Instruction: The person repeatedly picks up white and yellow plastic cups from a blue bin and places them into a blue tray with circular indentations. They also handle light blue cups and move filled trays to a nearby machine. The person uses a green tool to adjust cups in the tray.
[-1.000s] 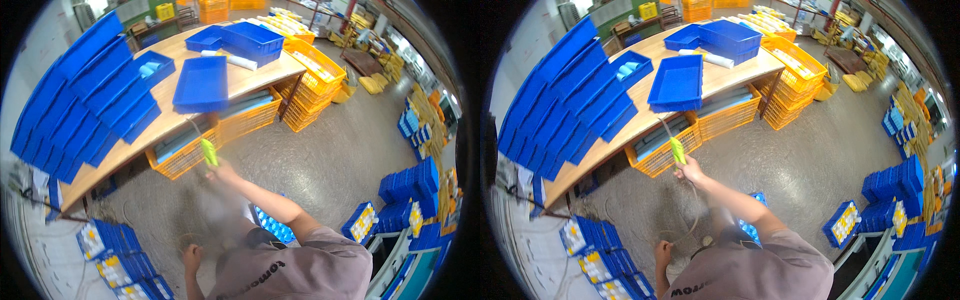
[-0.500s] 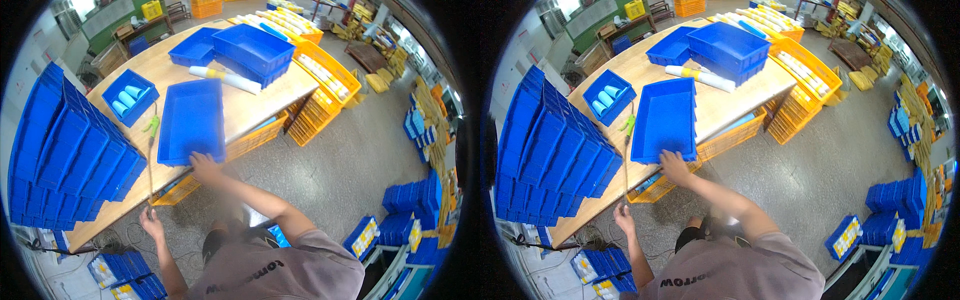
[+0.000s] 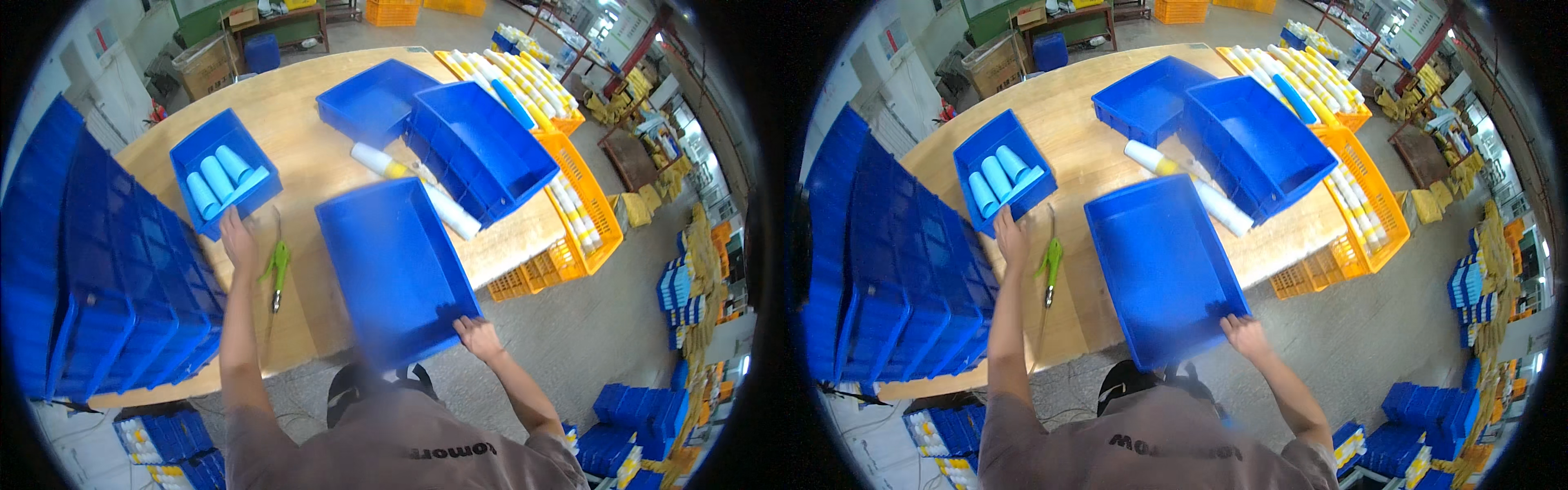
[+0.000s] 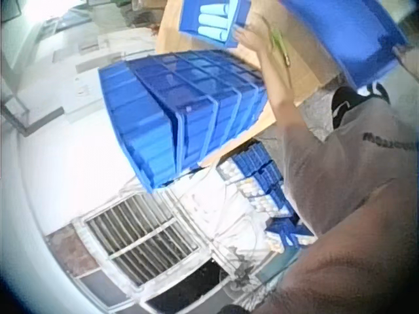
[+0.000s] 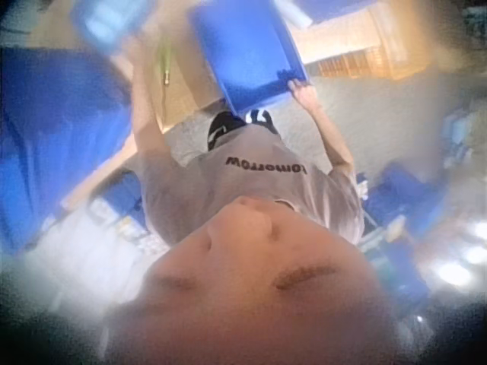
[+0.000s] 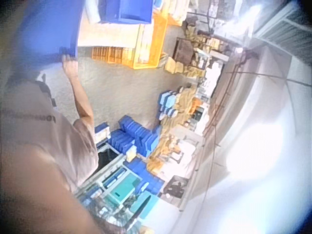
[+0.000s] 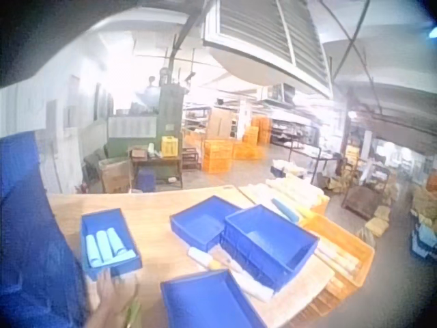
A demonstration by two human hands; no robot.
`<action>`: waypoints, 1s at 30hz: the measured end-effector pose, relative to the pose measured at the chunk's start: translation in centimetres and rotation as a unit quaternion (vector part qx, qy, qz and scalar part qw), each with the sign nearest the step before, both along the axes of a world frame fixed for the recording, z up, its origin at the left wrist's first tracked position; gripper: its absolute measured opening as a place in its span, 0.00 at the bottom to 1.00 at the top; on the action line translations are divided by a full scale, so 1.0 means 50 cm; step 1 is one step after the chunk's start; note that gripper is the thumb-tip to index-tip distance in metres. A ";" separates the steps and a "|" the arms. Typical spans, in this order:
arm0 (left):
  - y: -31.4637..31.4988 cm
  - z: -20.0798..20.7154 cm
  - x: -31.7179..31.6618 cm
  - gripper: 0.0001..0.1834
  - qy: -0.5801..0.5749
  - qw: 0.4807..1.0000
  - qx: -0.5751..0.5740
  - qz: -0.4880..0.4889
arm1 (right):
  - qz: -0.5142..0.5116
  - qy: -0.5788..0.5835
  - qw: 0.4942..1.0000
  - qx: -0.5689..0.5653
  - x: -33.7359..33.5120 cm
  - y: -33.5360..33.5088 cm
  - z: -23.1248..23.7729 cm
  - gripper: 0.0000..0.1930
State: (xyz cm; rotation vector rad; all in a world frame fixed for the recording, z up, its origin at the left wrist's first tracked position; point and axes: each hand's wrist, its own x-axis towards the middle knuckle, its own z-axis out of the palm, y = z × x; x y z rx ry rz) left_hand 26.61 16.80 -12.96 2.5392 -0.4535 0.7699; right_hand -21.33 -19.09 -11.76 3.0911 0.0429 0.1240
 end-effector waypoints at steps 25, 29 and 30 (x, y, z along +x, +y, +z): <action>-0.153 0.202 -0.613 0.14 0.212 0.924 -0.315 -0.037 | 0.119 0.101 0.988 0.018 0.037 -0.430 -0.011 0.08; -0.193 0.189 -0.811 0.06 0.159 0.957 -0.226 -0.088 | 0.128 0.108 0.985 0.027 0.028 -0.447 -0.010 0.08; -0.199 0.174 -0.840 0.06 0.165 0.957 -0.221 -0.085 | 0.131 0.101 0.986 0.032 0.028 -0.450 -0.009 0.08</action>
